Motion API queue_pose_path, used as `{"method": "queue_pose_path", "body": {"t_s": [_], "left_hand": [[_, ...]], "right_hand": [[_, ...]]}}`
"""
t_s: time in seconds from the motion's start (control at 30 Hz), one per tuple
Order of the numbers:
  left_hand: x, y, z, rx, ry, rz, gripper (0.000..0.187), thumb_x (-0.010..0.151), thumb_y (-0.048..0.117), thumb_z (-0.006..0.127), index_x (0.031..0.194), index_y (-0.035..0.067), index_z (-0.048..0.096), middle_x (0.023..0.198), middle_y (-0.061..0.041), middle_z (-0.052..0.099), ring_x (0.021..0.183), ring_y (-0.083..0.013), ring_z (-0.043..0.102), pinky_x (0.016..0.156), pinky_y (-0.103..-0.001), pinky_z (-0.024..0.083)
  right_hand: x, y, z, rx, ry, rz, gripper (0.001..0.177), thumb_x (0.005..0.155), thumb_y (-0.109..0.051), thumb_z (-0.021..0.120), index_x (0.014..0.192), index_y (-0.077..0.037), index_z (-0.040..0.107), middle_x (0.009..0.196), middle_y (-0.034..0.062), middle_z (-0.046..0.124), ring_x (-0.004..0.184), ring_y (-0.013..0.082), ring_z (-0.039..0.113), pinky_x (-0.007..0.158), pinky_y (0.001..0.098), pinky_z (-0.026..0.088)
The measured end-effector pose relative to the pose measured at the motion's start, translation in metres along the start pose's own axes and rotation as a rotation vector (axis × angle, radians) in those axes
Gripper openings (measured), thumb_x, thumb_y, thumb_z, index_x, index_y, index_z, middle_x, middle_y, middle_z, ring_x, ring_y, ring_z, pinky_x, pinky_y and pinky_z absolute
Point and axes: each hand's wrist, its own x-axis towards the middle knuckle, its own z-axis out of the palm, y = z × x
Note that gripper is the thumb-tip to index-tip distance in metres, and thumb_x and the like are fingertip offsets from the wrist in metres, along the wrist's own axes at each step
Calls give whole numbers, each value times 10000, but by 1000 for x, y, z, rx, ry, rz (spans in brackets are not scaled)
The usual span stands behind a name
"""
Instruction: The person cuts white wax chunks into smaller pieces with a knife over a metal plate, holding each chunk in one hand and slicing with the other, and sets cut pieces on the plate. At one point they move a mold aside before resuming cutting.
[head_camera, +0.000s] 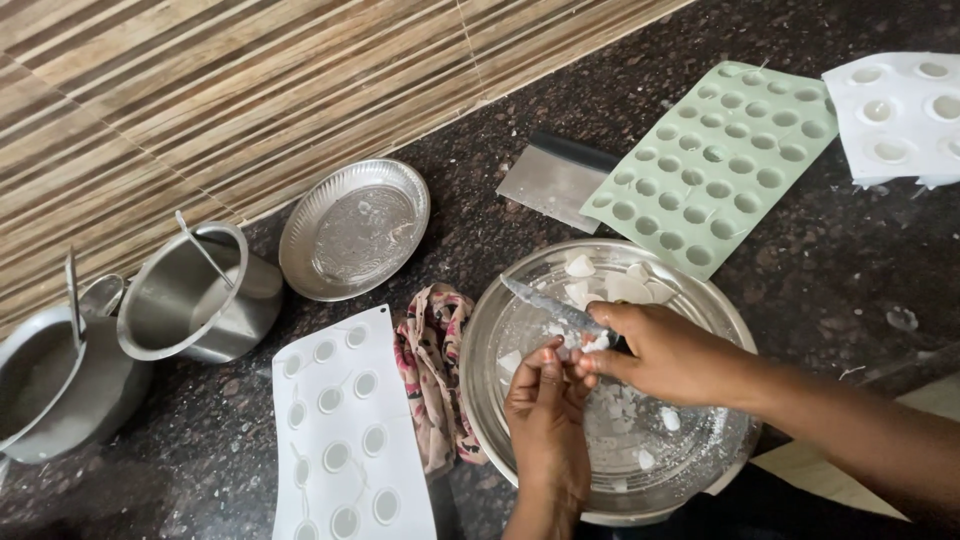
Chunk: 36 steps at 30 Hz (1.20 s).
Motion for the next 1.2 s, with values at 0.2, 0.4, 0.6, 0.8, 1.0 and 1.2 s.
{"method": "queue_pose_path", "body": {"t_s": [0.2, 0.4, 0.6, 0.8, 1.0, 1.2], "left_hand": [[1, -3, -8, -14, -46, -41, 229, 985, 209, 650, 1038, -7, 706, 870, -92, 740, 776, -160, 669, 724, -306, 549], [-6, 7, -3, 12, -107, -196, 205, 936, 152, 675, 1075, 21, 752, 940, -88, 772, 802, -137, 675, 739, -278, 549], [-4, 0, -13, -64, -154, -215, 176, 938, 130, 693, 1069, 21, 737, 917, -58, 747, 811, -132, 674, 761, -278, 564], [1, -8, -22, -94, -205, -167, 146, 944, 135, 699, 1038, 23, 706, 912, -59, 735, 790, -134, 650, 760, -277, 545], [8, -19, -34, -158, -278, -122, 108, 949, 152, 707, 974, 56, 663, 930, -51, 716, 834, -129, 637, 784, -280, 517], [18, -30, -48, -195, -263, -107, 126, 925, 163, 713, 981, 74, 643, 930, -55, 713, 859, -133, 640, 777, -275, 504]], "right_hand": [[-2, 5, -3, 144, -63, 7, 603, 843, -352, 793, 1277, 7, 577, 1055, 94, 794, 872, 164, 789, 726, 328, 605], [-5, -10, -7, 59, -104, 20, 430, 858, -414, 730, 1027, -29, 639, 773, 85, 723, 695, 146, 707, 623, 349, 545], [-6, 3, 5, 30, -91, -43, 412, 928, -438, 656, 889, -33, 593, 655, 88, 620, 579, 157, 597, 559, 376, 477], [-10, 3, 19, 45, -24, -44, 428, 963, -425, 628, 811, -27, 577, 605, 90, 602, 532, 176, 580, 524, 393, 462], [-10, -4, 20, -19, 84, -87, 457, 954, -439, 633, 745, -35, 598, 586, 131, 626, 537, 232, 647, 527, 408, 473], [-6, -2, 22, 128, 2, -28, 480, 943, -454, 645, 732, -23, 631, 602, 122, 670, 551, 235, 692, 547, 403, 513]]}}
